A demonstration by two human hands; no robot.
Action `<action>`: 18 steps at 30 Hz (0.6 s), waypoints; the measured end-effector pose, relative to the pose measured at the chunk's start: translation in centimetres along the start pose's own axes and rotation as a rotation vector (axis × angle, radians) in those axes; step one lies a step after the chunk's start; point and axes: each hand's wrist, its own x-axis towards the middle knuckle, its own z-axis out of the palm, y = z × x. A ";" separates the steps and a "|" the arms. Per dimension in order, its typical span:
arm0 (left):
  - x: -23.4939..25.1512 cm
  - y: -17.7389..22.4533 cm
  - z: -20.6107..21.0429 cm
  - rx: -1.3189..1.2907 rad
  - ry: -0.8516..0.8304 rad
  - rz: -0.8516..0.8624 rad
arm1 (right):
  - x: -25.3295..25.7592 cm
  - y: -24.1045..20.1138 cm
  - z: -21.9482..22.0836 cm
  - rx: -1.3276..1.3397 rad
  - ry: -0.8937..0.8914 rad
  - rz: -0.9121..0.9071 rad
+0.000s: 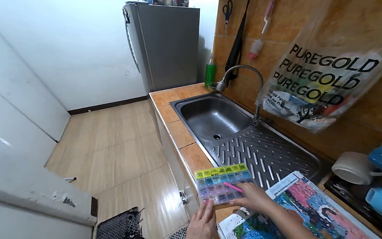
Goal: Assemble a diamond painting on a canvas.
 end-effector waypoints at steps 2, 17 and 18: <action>0.1 0.1 0.0 -0.002 -0.004 -0.003 | 0.1 0.5 -0.1 0.058 0.006 -0.033; 0.0 0.0 0.0 0.002 0.011 0.004 | 0.8 1.2 0.2 0.189 -0.002 -0.120; 0.0 0.0 0.0 0.002 0.009 0.001 | 0.8 1.3 0.2 0.205 0.005 -0.121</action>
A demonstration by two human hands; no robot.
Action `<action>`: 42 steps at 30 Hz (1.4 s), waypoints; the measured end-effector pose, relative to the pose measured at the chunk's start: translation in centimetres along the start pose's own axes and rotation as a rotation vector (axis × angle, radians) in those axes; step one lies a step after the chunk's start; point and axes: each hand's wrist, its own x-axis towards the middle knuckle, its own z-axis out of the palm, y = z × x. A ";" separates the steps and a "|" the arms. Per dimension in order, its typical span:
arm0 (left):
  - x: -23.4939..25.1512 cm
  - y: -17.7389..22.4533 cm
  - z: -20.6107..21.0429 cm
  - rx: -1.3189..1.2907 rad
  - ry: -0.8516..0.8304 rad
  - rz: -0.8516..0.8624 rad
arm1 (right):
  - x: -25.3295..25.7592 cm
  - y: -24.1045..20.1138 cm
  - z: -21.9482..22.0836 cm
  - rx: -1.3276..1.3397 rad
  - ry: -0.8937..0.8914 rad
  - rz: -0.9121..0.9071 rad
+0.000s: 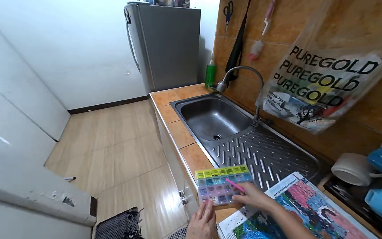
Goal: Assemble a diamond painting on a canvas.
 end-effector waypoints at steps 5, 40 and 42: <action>0.0 -0.1 0.2 0.002 0.023 0.016 | 0.3 0.3 0.0 0.031 0.031 -0.004; -0.2 -0.7 0.5 -0.024 0.082 0.054 | 0.3 0.0 0.8 -0.073 0.117 0.065; -0.2 -0.7 0.6 -0.026 0.073 0.055 | 0.3 0.3 0.9 -0.059 0.141 0.068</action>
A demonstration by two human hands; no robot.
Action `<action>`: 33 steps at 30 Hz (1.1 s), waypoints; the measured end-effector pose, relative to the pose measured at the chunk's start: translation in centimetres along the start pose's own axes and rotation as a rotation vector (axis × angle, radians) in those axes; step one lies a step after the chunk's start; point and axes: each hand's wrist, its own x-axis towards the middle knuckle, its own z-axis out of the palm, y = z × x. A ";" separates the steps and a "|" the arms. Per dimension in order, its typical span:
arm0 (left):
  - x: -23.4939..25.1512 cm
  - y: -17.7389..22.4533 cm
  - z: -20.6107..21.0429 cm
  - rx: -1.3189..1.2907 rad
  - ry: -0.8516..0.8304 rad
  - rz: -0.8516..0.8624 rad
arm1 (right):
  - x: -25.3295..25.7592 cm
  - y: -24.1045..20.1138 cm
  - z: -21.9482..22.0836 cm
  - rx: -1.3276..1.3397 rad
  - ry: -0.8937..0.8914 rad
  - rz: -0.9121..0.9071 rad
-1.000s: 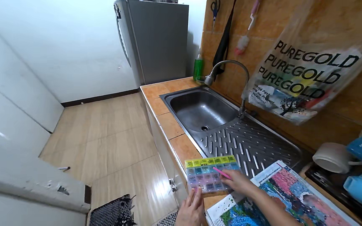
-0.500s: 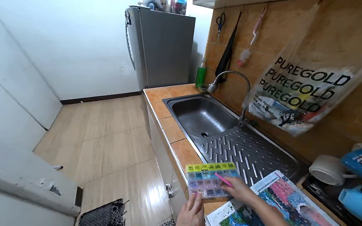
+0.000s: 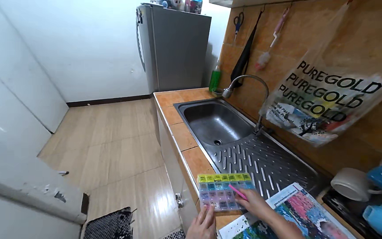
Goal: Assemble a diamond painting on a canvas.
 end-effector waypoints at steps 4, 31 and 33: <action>-0.1 -0.2 0.0 0.000 -0.010 0.002 | -0.1 0.4 0.0 0.108 0.005 0.006; 0.1 0.4 -0.6 0.032 -0.087 -0.039 | -4.2 2.9 1.3 0.330 0.051 0.111; 0.1 0.4 -0.8 0.034 -0.097 -0.041 | -4.2 2.8 1.2 0.318 0.049 0.119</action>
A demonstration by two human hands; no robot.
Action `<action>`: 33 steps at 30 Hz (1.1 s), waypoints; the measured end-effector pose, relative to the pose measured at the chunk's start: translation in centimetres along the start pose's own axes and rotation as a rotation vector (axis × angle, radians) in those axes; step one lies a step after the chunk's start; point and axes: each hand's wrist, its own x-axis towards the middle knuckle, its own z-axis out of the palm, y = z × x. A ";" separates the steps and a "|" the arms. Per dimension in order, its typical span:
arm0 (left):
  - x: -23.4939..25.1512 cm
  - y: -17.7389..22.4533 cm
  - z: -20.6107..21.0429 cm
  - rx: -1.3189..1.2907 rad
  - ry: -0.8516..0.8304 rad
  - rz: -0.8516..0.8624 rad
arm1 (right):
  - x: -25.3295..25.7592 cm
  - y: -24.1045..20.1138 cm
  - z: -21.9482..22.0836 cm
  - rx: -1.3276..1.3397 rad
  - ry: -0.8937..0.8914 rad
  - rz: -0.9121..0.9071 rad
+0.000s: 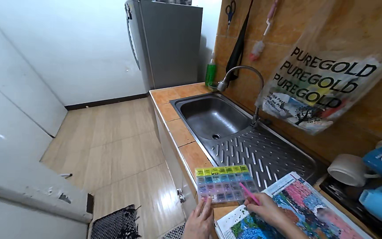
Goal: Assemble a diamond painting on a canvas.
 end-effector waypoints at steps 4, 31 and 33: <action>0.0 -0.1 0.1 -0.003 -0.003 0.002 | 0.0 0.1 0.1 -0.011 0.054 -0.012; 0.1 -0.1 0.0 -0.030 -0.023 -0.009 | 2.6 -2.7 -0.4 -0.342 -0.130 -0.147; 0.2 -0.2 0.0 -0.032 -0.028 -0.010 | 2.9 -2.4 -0.6 -0.283 -0.134 -0.155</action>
